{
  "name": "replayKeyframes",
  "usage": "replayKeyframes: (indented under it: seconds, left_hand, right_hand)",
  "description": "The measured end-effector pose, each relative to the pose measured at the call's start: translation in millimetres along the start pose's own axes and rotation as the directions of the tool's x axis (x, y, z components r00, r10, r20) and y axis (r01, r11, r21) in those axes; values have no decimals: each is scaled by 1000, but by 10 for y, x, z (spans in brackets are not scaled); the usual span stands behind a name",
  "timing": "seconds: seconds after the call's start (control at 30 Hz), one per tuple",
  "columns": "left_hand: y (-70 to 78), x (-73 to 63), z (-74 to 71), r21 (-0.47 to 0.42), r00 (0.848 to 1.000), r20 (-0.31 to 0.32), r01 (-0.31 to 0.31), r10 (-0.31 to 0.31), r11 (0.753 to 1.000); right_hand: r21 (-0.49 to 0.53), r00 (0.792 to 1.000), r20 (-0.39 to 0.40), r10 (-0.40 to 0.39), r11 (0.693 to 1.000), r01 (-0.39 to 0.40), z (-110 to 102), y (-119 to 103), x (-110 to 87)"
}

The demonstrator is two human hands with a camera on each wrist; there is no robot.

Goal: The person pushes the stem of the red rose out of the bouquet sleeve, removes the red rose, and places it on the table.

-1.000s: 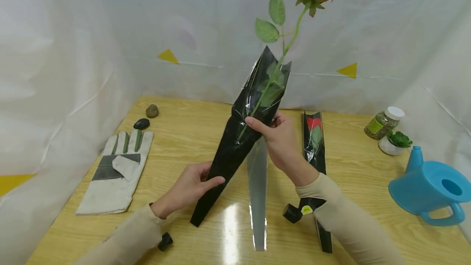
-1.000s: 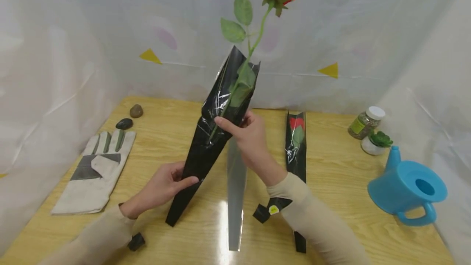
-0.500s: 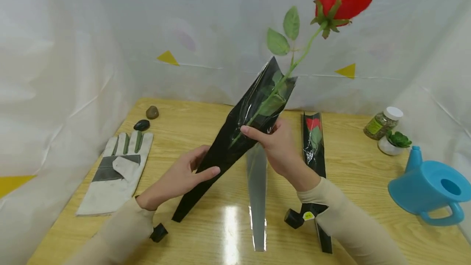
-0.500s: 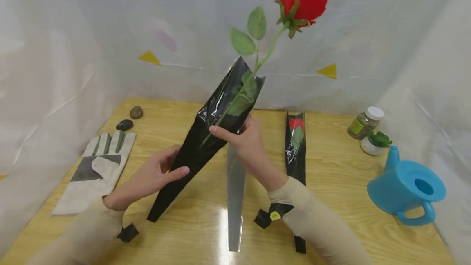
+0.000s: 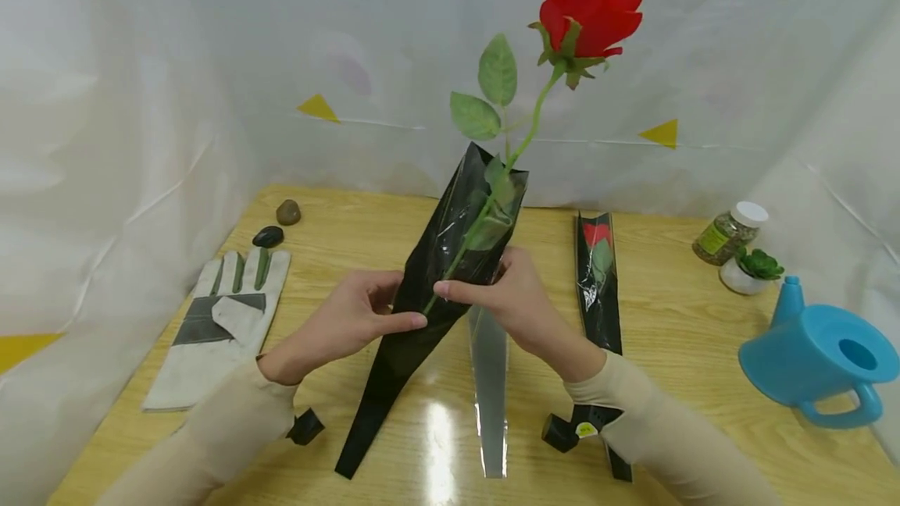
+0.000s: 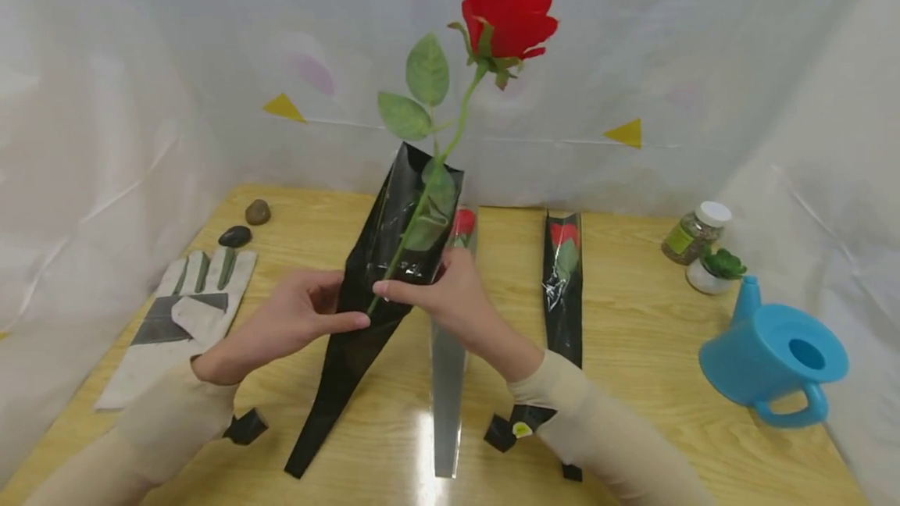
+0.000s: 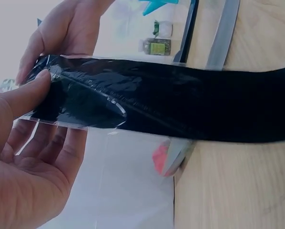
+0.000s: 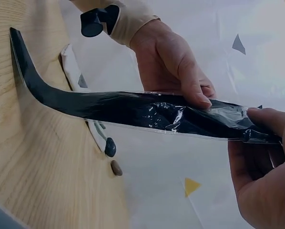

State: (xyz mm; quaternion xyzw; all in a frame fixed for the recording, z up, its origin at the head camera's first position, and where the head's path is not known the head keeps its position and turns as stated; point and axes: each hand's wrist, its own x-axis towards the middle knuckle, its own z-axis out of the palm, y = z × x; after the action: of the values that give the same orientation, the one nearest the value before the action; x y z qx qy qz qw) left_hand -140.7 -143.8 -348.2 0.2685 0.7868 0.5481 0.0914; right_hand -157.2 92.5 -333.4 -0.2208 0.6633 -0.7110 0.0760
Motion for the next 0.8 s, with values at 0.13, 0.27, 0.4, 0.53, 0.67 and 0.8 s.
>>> replayKeyframes:
  seconds: [0.13,0.27,0.4,0.53,0.67,0.8]
  left_hand:
    - [-12,-12,29,-89,999,49,10,-6,996]
    - [-33,-38,46,-91,998,63,29,-24,995]
    - [-62,-67,43,-85,997,79,30,-23,996]
    - [-96,-113,18,-96,994,101,41,-32,995]
    - [-125,-169,-20,-86,991,132,50,-39,995]
    - [-143,-187,-43,-69,987,159,18,-7,997]
  right_hand:
    - [-27,1000,10,7,1000,-7,21,32,-7]
    - [-68,999,7,38,997,-38,32,58,-19]
    - [-102,997,22,75,992,-72,21,56,-22]
    - [12,998,-21,61,998,-61,-51,-21,11]
    - [171,979,-201,-21,984,56,-196,-206,44]
    - [223,940,-314,-130,953,207,-328,-351,64]
